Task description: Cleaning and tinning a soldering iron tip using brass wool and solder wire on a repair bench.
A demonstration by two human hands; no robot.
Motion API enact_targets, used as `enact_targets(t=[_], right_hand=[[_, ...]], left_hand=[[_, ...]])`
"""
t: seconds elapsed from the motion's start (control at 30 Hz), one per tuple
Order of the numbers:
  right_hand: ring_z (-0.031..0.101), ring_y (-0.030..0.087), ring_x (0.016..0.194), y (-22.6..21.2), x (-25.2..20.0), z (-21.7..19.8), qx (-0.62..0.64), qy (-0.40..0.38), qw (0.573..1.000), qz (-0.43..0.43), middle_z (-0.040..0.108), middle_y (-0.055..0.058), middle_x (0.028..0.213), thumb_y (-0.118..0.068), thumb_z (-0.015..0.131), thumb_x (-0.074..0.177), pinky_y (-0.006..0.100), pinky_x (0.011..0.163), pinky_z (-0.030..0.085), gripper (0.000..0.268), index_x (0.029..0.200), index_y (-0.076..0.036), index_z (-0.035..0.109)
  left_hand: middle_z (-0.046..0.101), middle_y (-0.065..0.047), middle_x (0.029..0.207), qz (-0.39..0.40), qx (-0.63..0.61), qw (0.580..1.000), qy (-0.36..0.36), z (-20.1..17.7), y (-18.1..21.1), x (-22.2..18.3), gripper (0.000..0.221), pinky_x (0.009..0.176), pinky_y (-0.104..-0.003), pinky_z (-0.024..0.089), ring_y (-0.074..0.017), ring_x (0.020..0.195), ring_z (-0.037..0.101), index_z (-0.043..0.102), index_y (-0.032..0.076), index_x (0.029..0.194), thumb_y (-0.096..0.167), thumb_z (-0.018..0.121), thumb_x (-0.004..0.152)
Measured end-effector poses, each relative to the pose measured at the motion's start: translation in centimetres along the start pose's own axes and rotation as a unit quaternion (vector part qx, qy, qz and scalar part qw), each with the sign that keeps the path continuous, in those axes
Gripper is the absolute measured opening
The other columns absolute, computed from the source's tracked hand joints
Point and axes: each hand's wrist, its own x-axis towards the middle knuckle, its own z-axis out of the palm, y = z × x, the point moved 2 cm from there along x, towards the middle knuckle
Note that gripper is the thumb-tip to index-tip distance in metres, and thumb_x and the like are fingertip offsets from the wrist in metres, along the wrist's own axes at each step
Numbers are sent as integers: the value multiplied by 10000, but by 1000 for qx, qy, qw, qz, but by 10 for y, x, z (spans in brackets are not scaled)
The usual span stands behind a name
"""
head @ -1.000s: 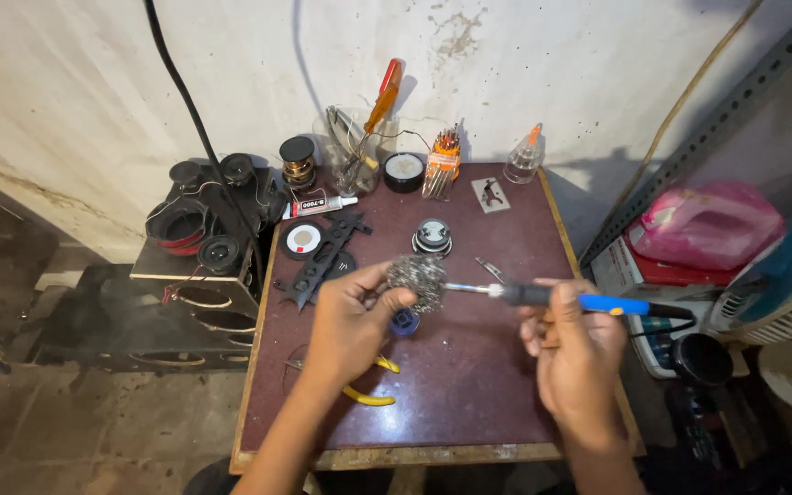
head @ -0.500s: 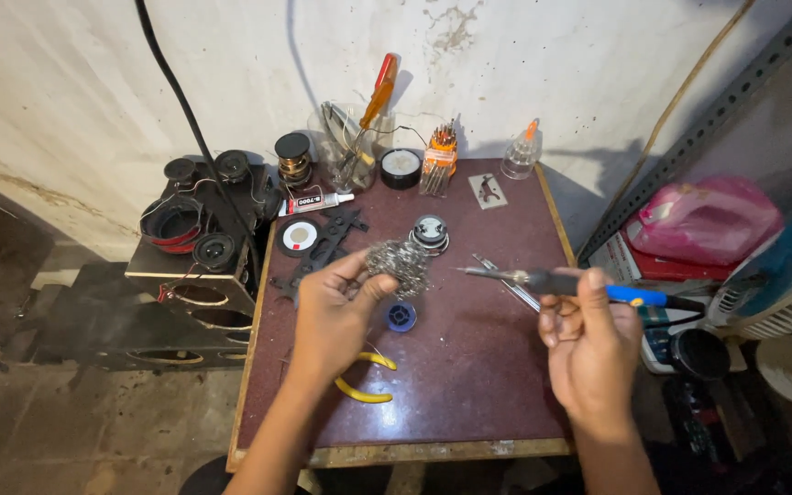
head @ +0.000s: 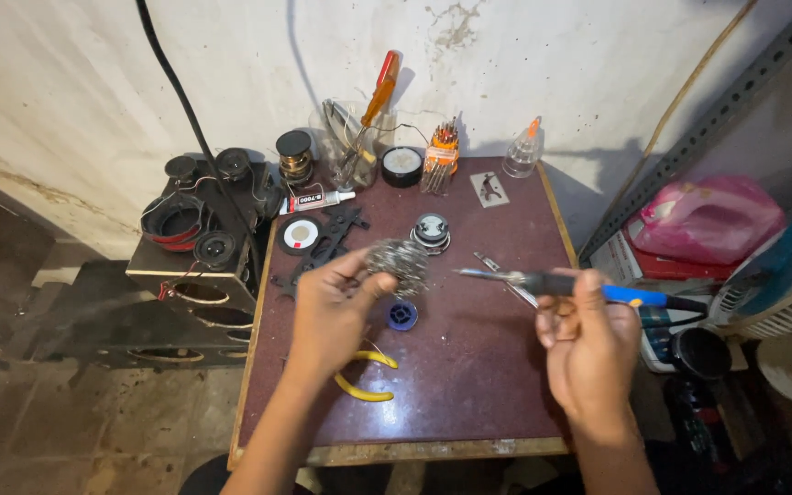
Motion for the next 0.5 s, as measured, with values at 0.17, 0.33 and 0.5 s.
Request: enact_targets(t=[0.17, 0.33, 0.5], right_hand=[[499, 159, 522, -4, 9, -11, 50, 10, 996, 67, 605, 124, 754, -434, 615, 1025, 234, 418, 319, 430, 1036, -6, 649], [502, 161, 547, 0, 5, -6, 39, -1, 998, 56, 606, 134, 766, -424, 612, 1029, 232, 436, 318, 423, 1033, -3, 650], [545, 179, 475, 4, -13, 15, -39, -25, 999, 11, 650, 187, 732, -332, 613, 1026, 240, 393, 346, 348, 1041, 14, 645]], left_hand=[[779, -15, 1024, 18, 1, 1000, 3, -6, 7, -2, 267, 834, -227, 546, -68, 924, 667, 758, 13, 1148, 111, 754, 899], [782, -16, 1017, 35, 11, 999, 1, -1, 12, -4, 271, 843, -233, 558, -68, 927, 669, 760, 8, 1140, 124, 759, 895], [786, -43, 1155, 40, 51, 997, -34, 16, 6, -10, 369, 957, -258, 562, -104, 1045, 695, 738, 32, 1228, 115, 768, 870]])
